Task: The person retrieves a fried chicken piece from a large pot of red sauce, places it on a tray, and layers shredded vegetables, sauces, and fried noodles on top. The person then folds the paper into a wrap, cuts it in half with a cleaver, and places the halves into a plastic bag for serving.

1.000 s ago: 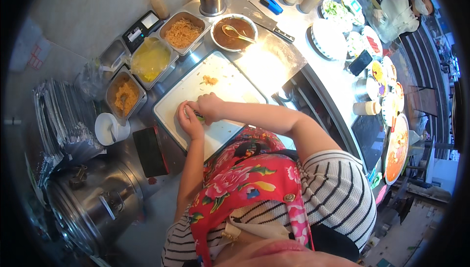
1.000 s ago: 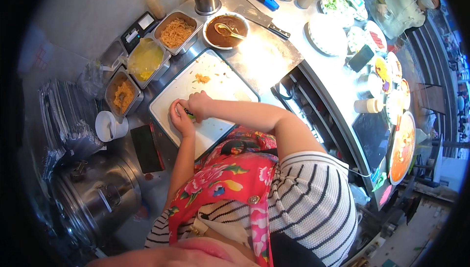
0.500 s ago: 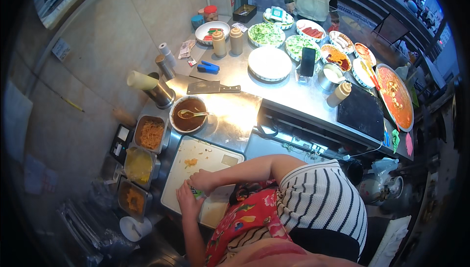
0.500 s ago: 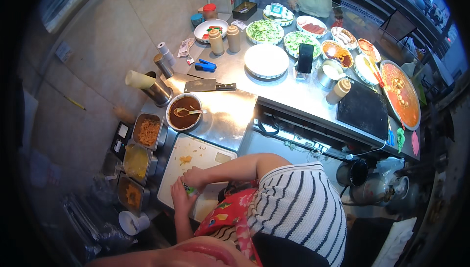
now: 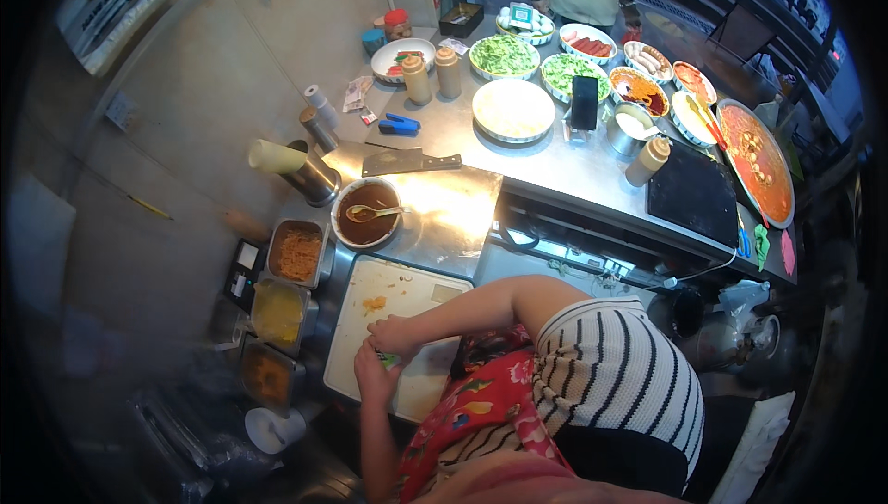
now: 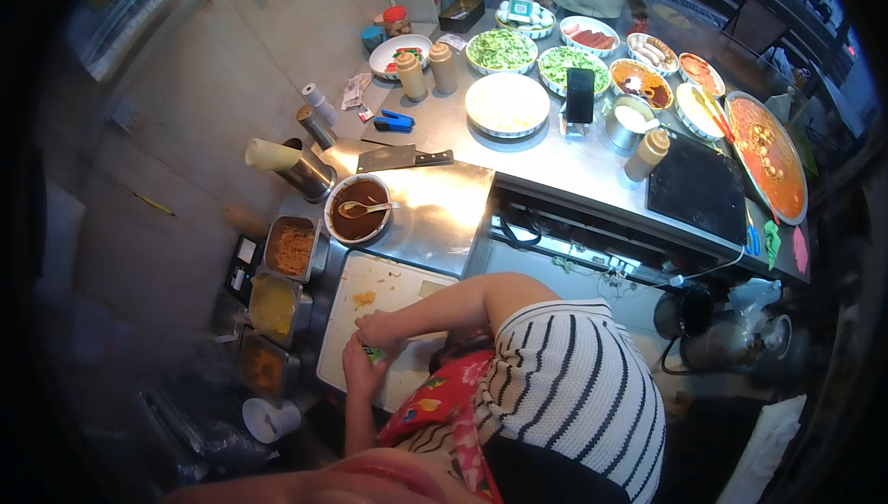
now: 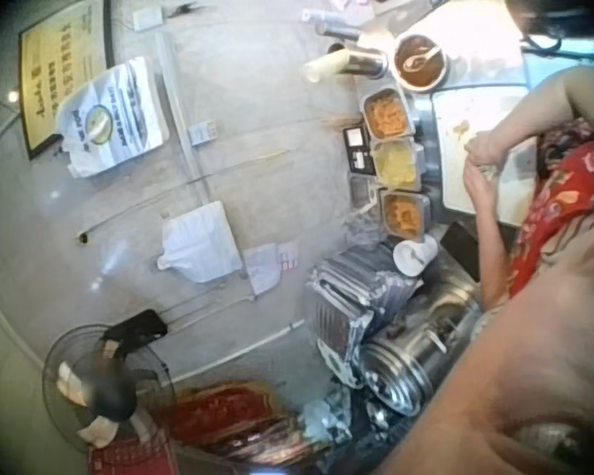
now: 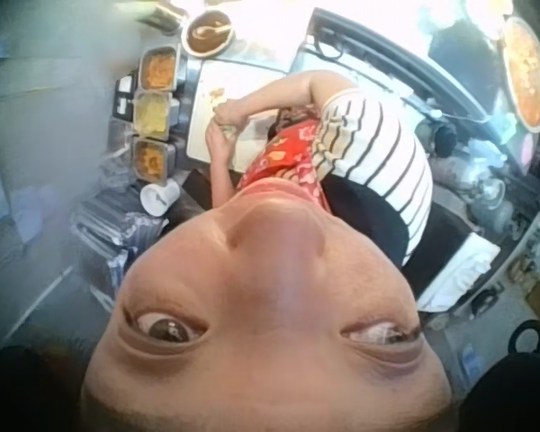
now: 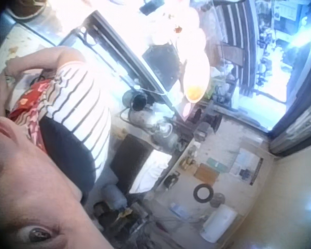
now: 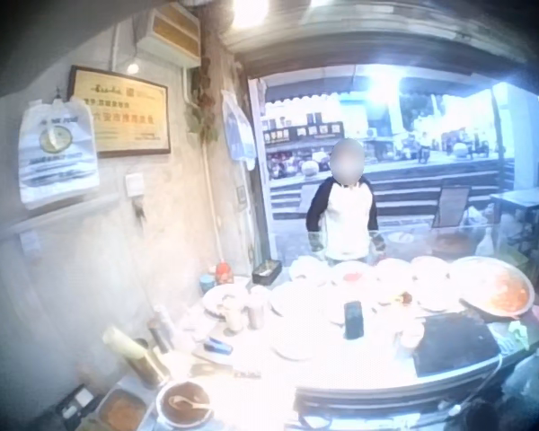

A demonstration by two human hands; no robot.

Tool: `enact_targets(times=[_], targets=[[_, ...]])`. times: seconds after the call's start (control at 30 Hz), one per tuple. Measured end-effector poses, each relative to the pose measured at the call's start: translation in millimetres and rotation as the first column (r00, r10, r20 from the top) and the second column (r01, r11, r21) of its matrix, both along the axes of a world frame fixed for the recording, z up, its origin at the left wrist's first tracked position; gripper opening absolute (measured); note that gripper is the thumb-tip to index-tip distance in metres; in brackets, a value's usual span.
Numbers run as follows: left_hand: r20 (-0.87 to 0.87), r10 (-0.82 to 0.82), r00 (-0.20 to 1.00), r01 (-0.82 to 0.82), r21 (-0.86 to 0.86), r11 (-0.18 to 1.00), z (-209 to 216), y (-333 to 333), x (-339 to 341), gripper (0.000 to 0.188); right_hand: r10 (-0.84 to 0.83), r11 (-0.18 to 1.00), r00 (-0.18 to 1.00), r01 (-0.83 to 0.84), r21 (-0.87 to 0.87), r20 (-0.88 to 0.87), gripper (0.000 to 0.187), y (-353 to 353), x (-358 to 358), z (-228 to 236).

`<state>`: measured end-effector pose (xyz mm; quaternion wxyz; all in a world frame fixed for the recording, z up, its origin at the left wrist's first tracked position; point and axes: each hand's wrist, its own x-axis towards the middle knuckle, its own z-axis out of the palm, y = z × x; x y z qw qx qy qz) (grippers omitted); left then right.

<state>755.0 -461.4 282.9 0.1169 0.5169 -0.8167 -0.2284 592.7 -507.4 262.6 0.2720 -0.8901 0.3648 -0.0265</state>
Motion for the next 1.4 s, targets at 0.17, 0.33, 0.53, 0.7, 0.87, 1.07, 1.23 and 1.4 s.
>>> enact_targets(times=[0.17,0.33,0.53,0.7,0.87,1.07,1.23,1.4], targets=[[0.019,0.028,0.999,-0.029,0.028,0.999,6,0,-2,0.073,-0.063,0.998,0.998,0.063,-0.003,0.027,0.068,8,-2,6],[0.018,0.024,1.0,-0.025,0.041,0.999,3,0,1,0.069,-0.077,0.996,0.996,0.079,-0.051,0.054,0.067,15,-4,8],[0.013,0.025,1.0,-0.025,0.059,0.998,-3,0,4,0.075,-0.106,0.993,0.991,0.109,-0.037,0.075,0.066,14,0,6],[0.015,0.027,1.0,-0.028,0.043,0.999,-2,1,5,0.079,-0.074,0.997,0.99,0.077,-0.024,0.119,0.073,13,-5,5],[-0.016,0.156,0.988,-0.155,0.045,0.987,-3,10,-4,0.08,-0.022,0.988,0.956,0.065,-0.137,0.292,0.084,16,-19,3],[0.04,0.263,0.964,-0.265,0.029,0.964,1,19,-12,0.091,0.027,0.936,0.989,0.025,-0.351,0.144,0.055,19,-18,-5],[0.094,0.279,0.956,-0.286,0.075,0.955,-2,20,-12,0.095,0.04,0.948,0.983,0.02,-0.317,0.182,0.048,17,-15,-16],[0.041,0.284,0.958,-0.286,0.027,0.958,-12,23,-9,0.093,0.054,0.957,0.982,0.0,-0.29,0.179,0.049,16,-14,-20]])
